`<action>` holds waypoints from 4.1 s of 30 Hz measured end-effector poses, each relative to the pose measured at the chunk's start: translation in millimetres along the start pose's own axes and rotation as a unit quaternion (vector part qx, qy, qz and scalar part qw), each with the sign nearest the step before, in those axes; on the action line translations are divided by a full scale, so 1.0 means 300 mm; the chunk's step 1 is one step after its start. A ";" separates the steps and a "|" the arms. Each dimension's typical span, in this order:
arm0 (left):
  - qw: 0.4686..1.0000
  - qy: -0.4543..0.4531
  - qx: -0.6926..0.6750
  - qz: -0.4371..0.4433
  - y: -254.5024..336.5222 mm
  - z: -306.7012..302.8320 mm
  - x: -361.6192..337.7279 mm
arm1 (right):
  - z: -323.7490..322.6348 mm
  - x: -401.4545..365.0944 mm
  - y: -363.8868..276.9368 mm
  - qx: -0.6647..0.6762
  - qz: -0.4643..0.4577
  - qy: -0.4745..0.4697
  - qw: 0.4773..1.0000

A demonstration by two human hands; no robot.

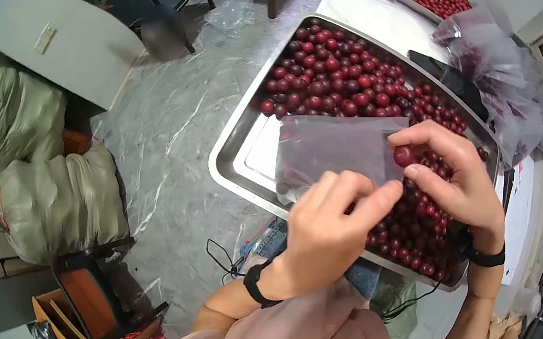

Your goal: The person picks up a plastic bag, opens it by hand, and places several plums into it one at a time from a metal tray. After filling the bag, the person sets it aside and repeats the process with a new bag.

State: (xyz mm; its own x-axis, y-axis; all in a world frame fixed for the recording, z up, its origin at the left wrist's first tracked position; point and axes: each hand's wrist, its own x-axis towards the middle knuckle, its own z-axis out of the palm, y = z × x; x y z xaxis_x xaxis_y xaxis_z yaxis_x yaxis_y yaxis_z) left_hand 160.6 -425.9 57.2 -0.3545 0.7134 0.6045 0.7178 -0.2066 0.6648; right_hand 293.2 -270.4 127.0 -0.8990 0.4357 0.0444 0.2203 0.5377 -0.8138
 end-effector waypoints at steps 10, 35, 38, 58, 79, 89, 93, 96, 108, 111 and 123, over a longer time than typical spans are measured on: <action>0.999 -0.011 0.041 0.011 0.008 0.046 -0.027 | 0.054 0.063 0.011 0.030 0.053 -0.025 0.998; 1.000 -0.015 0.010 -0.001 -0.004 -0.014 0.009 | 0.128 0.234 0.103 0.056 -0.011 -0.239 0.969; 1.000 -0.016 0.005 -0.008 -0.010 -0.040 0.024 | 0.027 0.168 0.005 0.150 -0.022 -0.195 0.969; 0.996 0.067 -0.038 -0.036 -0.041 -0.079 0.053 | 0.236 -0.095 0.207 -0.207 -0.144 -0.119 0.960; 0.997 0.066 -0.024 -0.044 -0.030 -0.113 0.054 | 0.123 -0.075 0.106 -0.063 -0.127 -0.069 0.988; 0.998 0.039 -0.039 -0.017 -0.012 -0.093 0.044 | -0.003 0.067 -0.023 0.015 -0.179 0.000 0.984; 1.000 0.006 -0.020 -0.022 -0.003 -0.099 0.038 | 0.024 0.123 -0.019 -0.057 -0.189 -0.009 0.980; 1.000 -0.016 -0.015 -0.021 0.004 -0.094 0.034 | 0.041 0.154 -0.013 -0.096 -0.197 0.008 0.976; 1.000 0.004 0.016 0.013 0.025 0.025 -0.020 | 0.090 0.266 0.121 -0.047 -0.115 -0.333 0.935; 1.000 0.002 0.012 0.011 0.026 0.032 -0.032 | 0.118 0.270 0.169 -0.015 -0.113 -0.332 0.936; 1.000 0.007 0.002 -0.001 0.012 0.009 -0.013 | 0.176 0.297 0.154 -0.024 -0.092 -0.307 0.947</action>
State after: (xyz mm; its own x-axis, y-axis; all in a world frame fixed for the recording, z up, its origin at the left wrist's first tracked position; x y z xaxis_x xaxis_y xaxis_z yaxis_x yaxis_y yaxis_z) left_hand 166.2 -427.6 56.1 -0.3638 0.7040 0.6099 0.7201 -0.2028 0.6636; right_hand 203.3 -244.8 62.7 -0.9712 -0.1617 -0.1752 0.0434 0.6030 -0.7966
